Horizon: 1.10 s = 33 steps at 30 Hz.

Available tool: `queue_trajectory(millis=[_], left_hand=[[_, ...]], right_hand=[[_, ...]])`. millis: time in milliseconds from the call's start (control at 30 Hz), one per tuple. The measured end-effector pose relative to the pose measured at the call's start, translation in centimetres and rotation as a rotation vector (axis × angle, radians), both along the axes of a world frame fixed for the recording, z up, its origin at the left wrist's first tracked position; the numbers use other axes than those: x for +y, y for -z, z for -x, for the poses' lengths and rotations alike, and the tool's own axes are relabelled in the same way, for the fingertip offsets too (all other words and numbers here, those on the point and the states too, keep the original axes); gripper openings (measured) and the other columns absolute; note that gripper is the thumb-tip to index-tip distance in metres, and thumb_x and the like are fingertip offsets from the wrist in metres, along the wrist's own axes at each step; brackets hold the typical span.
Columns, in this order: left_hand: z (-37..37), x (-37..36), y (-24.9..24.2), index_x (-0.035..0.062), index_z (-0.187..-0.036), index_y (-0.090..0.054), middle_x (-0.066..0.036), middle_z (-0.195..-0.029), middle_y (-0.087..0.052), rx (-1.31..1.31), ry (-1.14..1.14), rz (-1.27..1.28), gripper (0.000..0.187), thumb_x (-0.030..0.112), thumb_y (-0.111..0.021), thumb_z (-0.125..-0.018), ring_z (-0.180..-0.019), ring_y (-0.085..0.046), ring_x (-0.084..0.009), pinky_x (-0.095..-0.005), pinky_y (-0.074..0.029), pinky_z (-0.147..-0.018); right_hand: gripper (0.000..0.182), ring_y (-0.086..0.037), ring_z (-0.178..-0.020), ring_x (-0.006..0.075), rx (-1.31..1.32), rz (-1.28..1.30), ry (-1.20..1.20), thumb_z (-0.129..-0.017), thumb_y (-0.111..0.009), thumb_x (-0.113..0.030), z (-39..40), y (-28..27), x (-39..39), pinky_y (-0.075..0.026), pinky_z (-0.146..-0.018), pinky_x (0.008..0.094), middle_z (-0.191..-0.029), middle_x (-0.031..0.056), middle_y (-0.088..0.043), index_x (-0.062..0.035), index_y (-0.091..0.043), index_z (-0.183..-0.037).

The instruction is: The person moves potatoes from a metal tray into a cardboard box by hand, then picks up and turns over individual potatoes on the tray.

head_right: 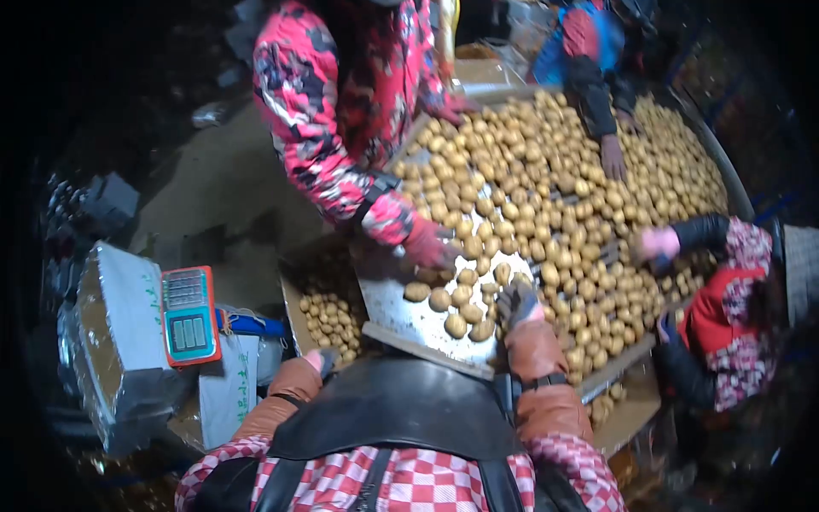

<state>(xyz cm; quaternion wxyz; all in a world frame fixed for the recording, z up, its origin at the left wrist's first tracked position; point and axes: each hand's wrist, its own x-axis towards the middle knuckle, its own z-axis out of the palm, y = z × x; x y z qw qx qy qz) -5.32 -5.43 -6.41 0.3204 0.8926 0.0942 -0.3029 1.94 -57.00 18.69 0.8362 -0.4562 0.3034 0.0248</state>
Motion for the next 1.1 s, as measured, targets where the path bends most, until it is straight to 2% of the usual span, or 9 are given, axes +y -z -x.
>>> queue_trajectory(millis=[33,133,333,400,467,533,633,767,1100], left_hand=[[0.4,0.2,-2.5,0.0064,-0.116,-0.068,-0.014,-0.101,-0.071,0.033,-0.161,0.124,0.031,0.024,-0.057,-0.093,-0.093,-0.065,-0.0222,-0.0346,-0.049,-0.086],[-0.5,4.4,-0.6,0.0054,-0.116,-0.068,-0.008,-0.1,-0.071,0.033,-0.447,0.296,0.037,0.033,-0.063,-0.092,-0.092,-0.065,-0.0203,-0.0336,-0.049,-0.085],[-4.1,5.6,-1.1,0.0105,-0.115,-0.07,-0.01,-0.103,-0.072,-0.056,-0.422,0.593,0.034,0.033,-0.063,-0.091,-0.093,-0.067,-0.0191,-0.035,-0.051,-0.083],[-5.8,3.7,-6.9,0.0155,-0.119,-0.068,-0.014,-0.103,-0.071,0.005,-0.336,0.399,0.034,0.033,-0.064,-0.09,-0.094,-0.068,-0.0239,-0.0366,-0.052,-0.084],[-7.4,1.5,-11.6,0.0227,-0.126,-0.064,-0.016,-0.104,-0.071,0.011,0.006,-0.149,0.036,0.031,-0.063,-0.091,-0.101,-0.067,-0.0313,-0.0395,-0.052,-0.088],[-7.8,1.5,-9.1,0.0279,-0.137,-0.053,-0.017,-0.125,-0.063,0.045,-0.002,-0.16,0.051,0.031,-0.065,-0.088,-0.118,-0.058,-0.0365,-0.0425,-0.048,-0.097],[-9.6,-0.1,-9.0,0.0282,-0.15,-0.031,-0.015,-0.159,-0.019,0.107,-0.112,-0.175,0.082,0.035,-0.073,-0.079,-0.139,-0.034,-0.0393,-0.0448,-0.036,-0.111],[-10.3,-1.9,-4.4,0.0234,-0.151,-0.029,-0.019,-0.159,-0.013,-0.22,-0.263,-0.42,0.085,0.042,-0.072,-0.08,-0.145,-0.014,-0.0426,-0.0505,-0.025,-0.117],[-22.6,-9.2,-2.5,0.0185,-0.143,-0.039,-0.019,-0.153,-0.027,0.353,-0.082,-0.264,0.07,0.044,-0.065,-0.084,-0.14,-0.027,-0.0354,-0.0446,-0.028,-0.114]], right_hand=[[0.04,-0.059,-0.107,0.0218,0.09,-0.038,0.053,-0.097,-0.052,-0.02,-2.7,10.6,-4.0,-0.046,-0.095,0.036,-0.116,0.0063,-0.064,-0.0024,-0.051,-0.133],[0.032,-0.062,-0.084,0.0146,-0.1,0.549,0.097,-0.091,-0.061,-0.01,-0.2,8.1,1.2,-0.052,-0.074,0.0295,-0.095,0.0074,-0.066,-0.0036,-0.061,-0.123],[0.048,-0.052,-0.121,0.0403,-0.193,1.661,-0.202,-0.083,-0.069,-0.018,5.7,9.4,5.3,-0.04,-0.106,0.0464,-0.127,0.0213,-0.058,-0.0103,-0.059,-0.129],[0.06,-0.041,-0.132,0.0394,-0.023,1.835,-0.345,-0.083,-0.068,-0.028,6.8,11.1,6.4,-0.032,-0.11,0.0511,-0.139,0.0155,-0.05,-0.0132,-0.049,-0.138],[0.062,-0.037,-0.135,0.038,0.051,1.869,-0.372,-0.085,-0.066,-0.028,6.7,9.9,7.6,-0.03,-0.111,0.0502,-0.144,0.0144,-0.045,-0.0135,-0.046,-0.141],[0.061,-0.036,-0.136,0.0377,0.06,1.87,-0.374,-0.085,-0.065,-0.027,6.8,9.4,8.1,-0.03,-0.111,0.0495,-0.144,0.0145,-0.045,-0.0129,-0.046,-0.141],[0.061,-0.035,-0.137,0.0376,0.067,1.86,-0.378,-0.086,-0.064,-0.025,6.5,8.5,8.6,-0.03,-0.111,0.0487,-0.143,0.0149,-0.045,-0.0112,-0.045,-0.142],[0.059,-0.04,-0.133,0.0399,0.046,1.79,-0.388,-0.086,-0.063,-0.022,6.3,8.4,8.3,-0.033,-0.109,0.0481,-0.143,0.0187,-0.044,-0.0086,-0.045,-0.141],[0.058,-0.042,-0.13,0.0403,0.054,1.828,-0.443,-0.086,-0.062,-0.016,5.9,8.0,8.8,-0.034,-0.109,0.0469,-0.141,0.0217,-0.045,-0.0054,-0.045,-0.14]])
